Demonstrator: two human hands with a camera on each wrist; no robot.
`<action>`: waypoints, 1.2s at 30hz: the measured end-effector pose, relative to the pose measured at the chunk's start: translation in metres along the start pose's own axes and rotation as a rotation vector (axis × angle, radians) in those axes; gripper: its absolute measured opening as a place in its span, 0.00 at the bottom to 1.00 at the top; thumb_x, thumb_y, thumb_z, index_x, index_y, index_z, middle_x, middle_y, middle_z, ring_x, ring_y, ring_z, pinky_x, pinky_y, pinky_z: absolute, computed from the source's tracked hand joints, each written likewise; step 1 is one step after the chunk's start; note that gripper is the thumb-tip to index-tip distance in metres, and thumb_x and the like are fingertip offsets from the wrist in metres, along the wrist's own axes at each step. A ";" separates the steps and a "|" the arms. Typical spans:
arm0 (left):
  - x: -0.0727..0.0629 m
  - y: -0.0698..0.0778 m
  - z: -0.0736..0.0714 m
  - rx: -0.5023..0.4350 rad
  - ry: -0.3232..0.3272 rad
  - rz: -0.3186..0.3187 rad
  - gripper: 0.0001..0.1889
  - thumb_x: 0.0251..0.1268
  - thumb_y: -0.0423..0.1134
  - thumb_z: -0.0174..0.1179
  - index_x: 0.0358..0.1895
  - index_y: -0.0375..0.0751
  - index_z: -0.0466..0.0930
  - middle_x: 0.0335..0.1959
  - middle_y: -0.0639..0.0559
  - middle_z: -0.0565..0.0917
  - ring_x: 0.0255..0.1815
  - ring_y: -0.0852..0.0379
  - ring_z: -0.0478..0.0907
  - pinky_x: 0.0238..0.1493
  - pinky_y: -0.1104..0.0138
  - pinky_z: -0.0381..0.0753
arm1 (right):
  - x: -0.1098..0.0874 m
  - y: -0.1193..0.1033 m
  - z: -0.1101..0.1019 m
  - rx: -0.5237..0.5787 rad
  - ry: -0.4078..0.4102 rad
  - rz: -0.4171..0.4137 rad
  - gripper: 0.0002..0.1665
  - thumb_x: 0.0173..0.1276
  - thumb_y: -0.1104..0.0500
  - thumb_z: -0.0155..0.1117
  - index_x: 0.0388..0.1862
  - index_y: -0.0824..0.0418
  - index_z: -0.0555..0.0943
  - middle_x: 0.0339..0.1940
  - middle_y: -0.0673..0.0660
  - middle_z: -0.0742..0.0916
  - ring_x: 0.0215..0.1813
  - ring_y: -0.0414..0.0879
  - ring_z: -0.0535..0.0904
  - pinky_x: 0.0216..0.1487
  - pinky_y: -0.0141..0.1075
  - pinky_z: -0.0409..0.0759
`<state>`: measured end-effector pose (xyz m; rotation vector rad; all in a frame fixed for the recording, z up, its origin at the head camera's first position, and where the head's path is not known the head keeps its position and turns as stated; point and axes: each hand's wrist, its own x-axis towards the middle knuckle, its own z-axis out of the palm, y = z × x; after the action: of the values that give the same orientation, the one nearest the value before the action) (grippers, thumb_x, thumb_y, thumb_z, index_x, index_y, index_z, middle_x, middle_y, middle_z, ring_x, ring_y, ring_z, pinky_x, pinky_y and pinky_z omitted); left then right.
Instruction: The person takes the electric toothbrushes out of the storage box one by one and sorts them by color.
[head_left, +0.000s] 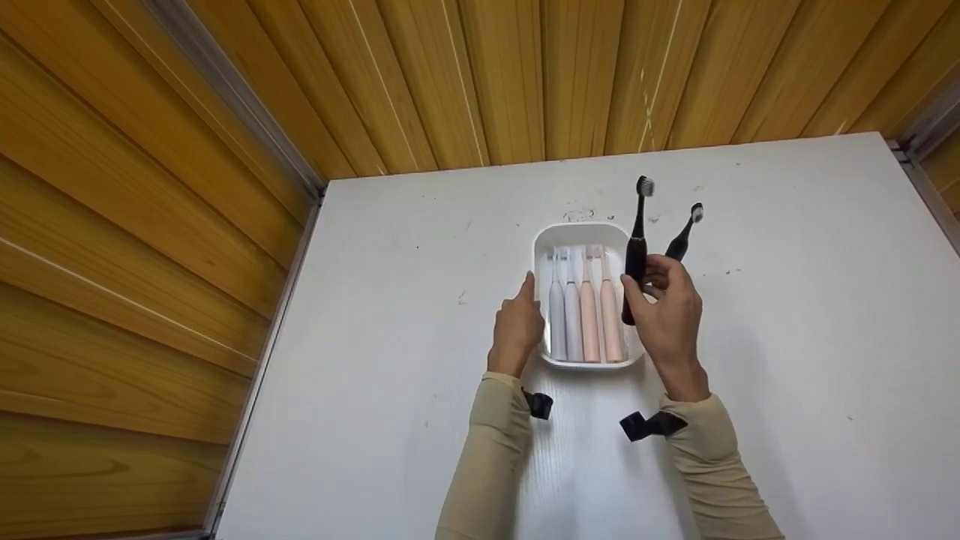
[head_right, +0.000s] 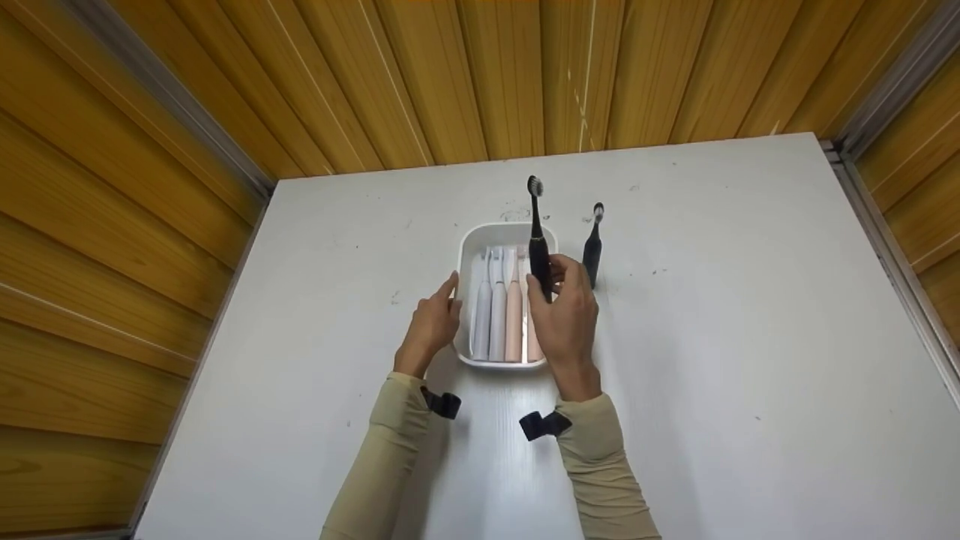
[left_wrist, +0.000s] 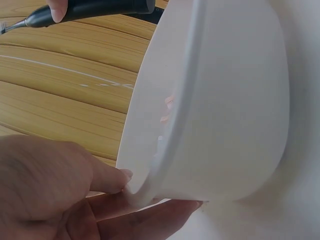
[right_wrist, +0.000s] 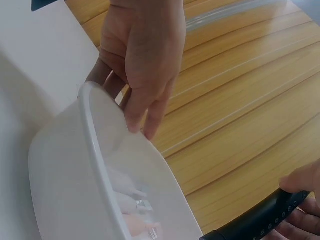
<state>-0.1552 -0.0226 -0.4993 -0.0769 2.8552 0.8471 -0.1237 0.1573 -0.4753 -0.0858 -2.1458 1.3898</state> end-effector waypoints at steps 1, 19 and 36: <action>0.000 0.000 0.000 0.001 0.000 0.002 0.27 0.74 0.37 0.47 0.74 0.48 0.57 0.47 0.36 0.84 0.34 0.48 0.84 0.36 0.58 0.80 | 0.000 0.001 -0.001 0.002 0.005 -0.001 0.23 0.58 0.69 0.69 0.51 0.75 0.75 0.41 0.66 0.83 0.42 0.50 0.81 0.43 0.18 0.76; 0.002 -0.005 -0.006 -0.004 -0.018 -0.056 0.27 0.75 0.39 0.46 0.75 0.51 0.56 0.50 0.38 0.83 0.36 0.49 0.84 0.38 0.58 0.80 | 0.006 0.008 -0.023 -0.033 0.158 0.061 0.22 0.58 0.69 0.68 0.51 0.75 0.75 0.44 0.65 0.83 0.43 0.38 0.77 0.43 0.20 0.76; 0.000 -0.008 -0.006 -0.009 -0.017 -0.040 0.27 0.75 0.38 0.46 0.75 0.50 0.56 0.51 0.37 0.83 0.43 0.46 0.84 0.42 0.56 0.80 | 0.021 0.051 -0.035 -0.035 0.203 0.113 0.21 0.59 0.69 0.66 0.51 0.74 0.74 0.42 0.51 0.80 0.43 0.31 0.76 0.44 0.21 0.76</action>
<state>-0.1553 -0.0321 -0.4987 -0.1268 2.8248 0.8483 -0.1369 0.2161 -0.4993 -0.3516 -2.0220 1.3441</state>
